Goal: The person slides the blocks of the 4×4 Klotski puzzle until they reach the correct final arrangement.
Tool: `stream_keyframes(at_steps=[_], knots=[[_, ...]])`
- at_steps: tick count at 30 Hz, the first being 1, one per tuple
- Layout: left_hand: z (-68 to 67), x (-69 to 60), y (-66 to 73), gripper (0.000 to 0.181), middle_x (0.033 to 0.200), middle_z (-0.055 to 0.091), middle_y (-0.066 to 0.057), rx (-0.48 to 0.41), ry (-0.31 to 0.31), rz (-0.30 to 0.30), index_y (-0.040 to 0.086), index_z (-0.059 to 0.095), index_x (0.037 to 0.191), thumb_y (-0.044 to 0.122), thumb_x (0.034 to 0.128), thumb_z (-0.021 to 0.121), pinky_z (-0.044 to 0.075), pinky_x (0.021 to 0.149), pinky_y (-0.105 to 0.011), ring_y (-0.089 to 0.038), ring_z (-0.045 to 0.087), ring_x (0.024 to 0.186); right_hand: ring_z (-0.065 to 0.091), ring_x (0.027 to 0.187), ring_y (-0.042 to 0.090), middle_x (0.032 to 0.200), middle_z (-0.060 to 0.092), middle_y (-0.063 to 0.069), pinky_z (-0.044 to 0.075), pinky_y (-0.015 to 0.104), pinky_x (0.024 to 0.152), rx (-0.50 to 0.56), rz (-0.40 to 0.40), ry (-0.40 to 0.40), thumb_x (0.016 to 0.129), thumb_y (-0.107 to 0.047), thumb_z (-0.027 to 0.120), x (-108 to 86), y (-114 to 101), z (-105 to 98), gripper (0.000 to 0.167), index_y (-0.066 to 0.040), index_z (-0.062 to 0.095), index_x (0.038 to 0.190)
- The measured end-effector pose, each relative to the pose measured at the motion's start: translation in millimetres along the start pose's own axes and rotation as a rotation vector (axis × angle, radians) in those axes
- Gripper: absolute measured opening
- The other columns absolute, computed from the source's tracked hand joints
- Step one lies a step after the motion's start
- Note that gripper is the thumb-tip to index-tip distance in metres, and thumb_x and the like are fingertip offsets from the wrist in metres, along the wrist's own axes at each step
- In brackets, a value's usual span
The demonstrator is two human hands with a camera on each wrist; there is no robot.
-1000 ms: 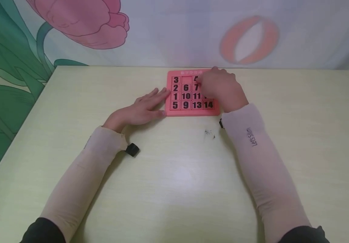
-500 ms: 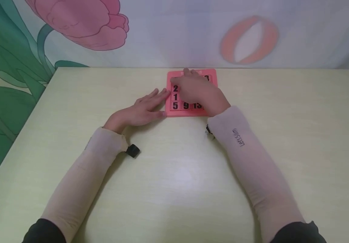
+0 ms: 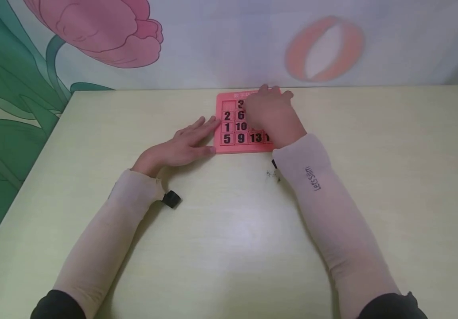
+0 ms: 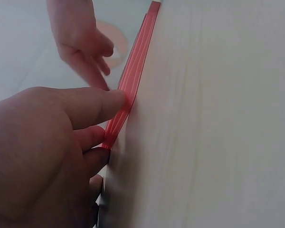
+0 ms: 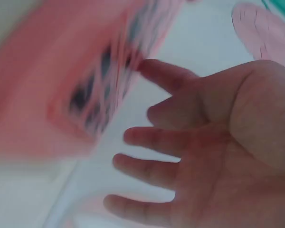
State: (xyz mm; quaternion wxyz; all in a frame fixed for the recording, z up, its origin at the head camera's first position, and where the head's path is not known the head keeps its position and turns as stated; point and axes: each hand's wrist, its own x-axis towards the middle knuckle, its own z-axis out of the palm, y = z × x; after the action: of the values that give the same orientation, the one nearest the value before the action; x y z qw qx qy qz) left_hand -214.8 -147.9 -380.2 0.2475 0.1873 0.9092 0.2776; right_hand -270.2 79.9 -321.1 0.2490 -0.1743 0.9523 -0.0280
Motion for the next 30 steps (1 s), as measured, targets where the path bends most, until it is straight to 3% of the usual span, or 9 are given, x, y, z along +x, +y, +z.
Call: stream_keyframes(at_steps=[3,7,11,13,18,22,25,30], knots=[[0.4,-1.6,-0.9,0.072,0.166,-0.001,0.019,0.006,0.005,0.011,0.038,0.009,0.163,0.045,0.1037,0.05,-0.003,0.121,-0.042,-0.005,-0.015,0.15,0.017,0.143,0.054,0.16,0.015,0.033,0.012,0.075,0.109,0.037,0.013,-0.024,0.106,-0.015,0.033,-4.4,8,-4,0.054,-0.021,0.034,0.159],[-0.7,-3.5,-0.6,0.072,0.167,-0.001,0.018,0.008,0.001,0.021,0.038,0.008,0.163,0.045,0.1041,0.049,-0.004,0.121,-0.043,-0.006,-0.015,0.15,0.01,0.149,0.046,0.164,0.011,0.027,0.01,0.075,0.11,0.088,-0.052,-0.06,0.103,-0.008,0.035,-7.6,3,-5,0.057,-0.024,0.037,0.158],[-0.5,-2.7,-0.5,0.072,0.167,-0.002,0.018,0.004,-0.013,0.014,0.039,0.008,0.162,0.046,0.1038,0.05,-0.003,0.121,-0.044,-0.005,-0.015,0.15,0.012,0.15,0.04,0.166,0.012,0.023,0.025,0.063,0.111,0.107,-0.104,-0.113,0.099,0.0,0.034,-10.3,-8,-3,0.063,-0.026,0.042,0.156],[-0.2,-2.3,0.1,0.072,0.167,-0.003,0.017,0.007,-0.018,0.012,0.039,0.008,0.162,0.046,0.1037,0.05,-0.004,0.121,-0.043,-0.005,-0.016,0.149,0.009,0.151,0.042,0.166,0.01,0.024,0.025,0.062,0.112,0.095,-0.099,-0.126,0.098,0.002,0.034,-11.1,-12,-1,0.066,-0.027,0.041,0.157],[-1.7,-1.3,3.3,0.072,0.167,-0.002,0.017,0.022,-0.013,0.012,0.039,0.008,0.162,0.048,0.1035,0.049,-0.005,0.121,-0.04,-0.004,-0.016,0.149,0.007,0.147,0.053,0.162,0.008,0.032,0.013,0.075,0.11,-0.017,-0.069,-0.037,0.103,-0.007,0.04,-9.2,-18,6,0.058,-0.026,0.037,0.158],[-1.1,-0.8,3.8,0.073,0.167,-0.001,0.017,0.029,-0.008,-0.006,0.039,0.009,0.162,0.047,0.1029,0.051,-0.004,0.121,-0.039,-0.005,-0.016,0.15,0.004,0.145,0.058,0.16,0.005,0.038,0.015,0.077,0.107,-0.068,-0.04,0.038,0.105,-0.016,0.045,-3.7,-23,15,0.057,-0.024,0.031,0.16],[0.4,-0.6,3.7,0.074,0.168,0.0,0.016,0.036,-0.009,-0.016,0.038,0.009,0.163,0.046,0.1029,0.052,-0.003,0.121,-0.04,-0.005,-0.015,0.15,0.004,0.145,0.058,0.16,0.003,0.038,0.016,0.078,0.107,-0.067,-0.012,0.042,0.105,-0.016,0.045,-0.5,-24,19,0.06,-0.026,0.025,0.162],[0.3,0.4,5.6,0.076,0.168,0.0,0.014,0.058,-0.009,-0.017,0.036,0.008,0.163,0.043,0.1028,0.053,-0.002,0.121,-0.042,-0.008,-0.015,0.151,-0.002,0.148,0.053,0.163,-0.005,0.032,0.013,0.075,0.11,0.019,-0.028,-0.028,0.106,-0.016,0.04,-4.7,-20,14,0.061,-0.032,0.021,0.162]])
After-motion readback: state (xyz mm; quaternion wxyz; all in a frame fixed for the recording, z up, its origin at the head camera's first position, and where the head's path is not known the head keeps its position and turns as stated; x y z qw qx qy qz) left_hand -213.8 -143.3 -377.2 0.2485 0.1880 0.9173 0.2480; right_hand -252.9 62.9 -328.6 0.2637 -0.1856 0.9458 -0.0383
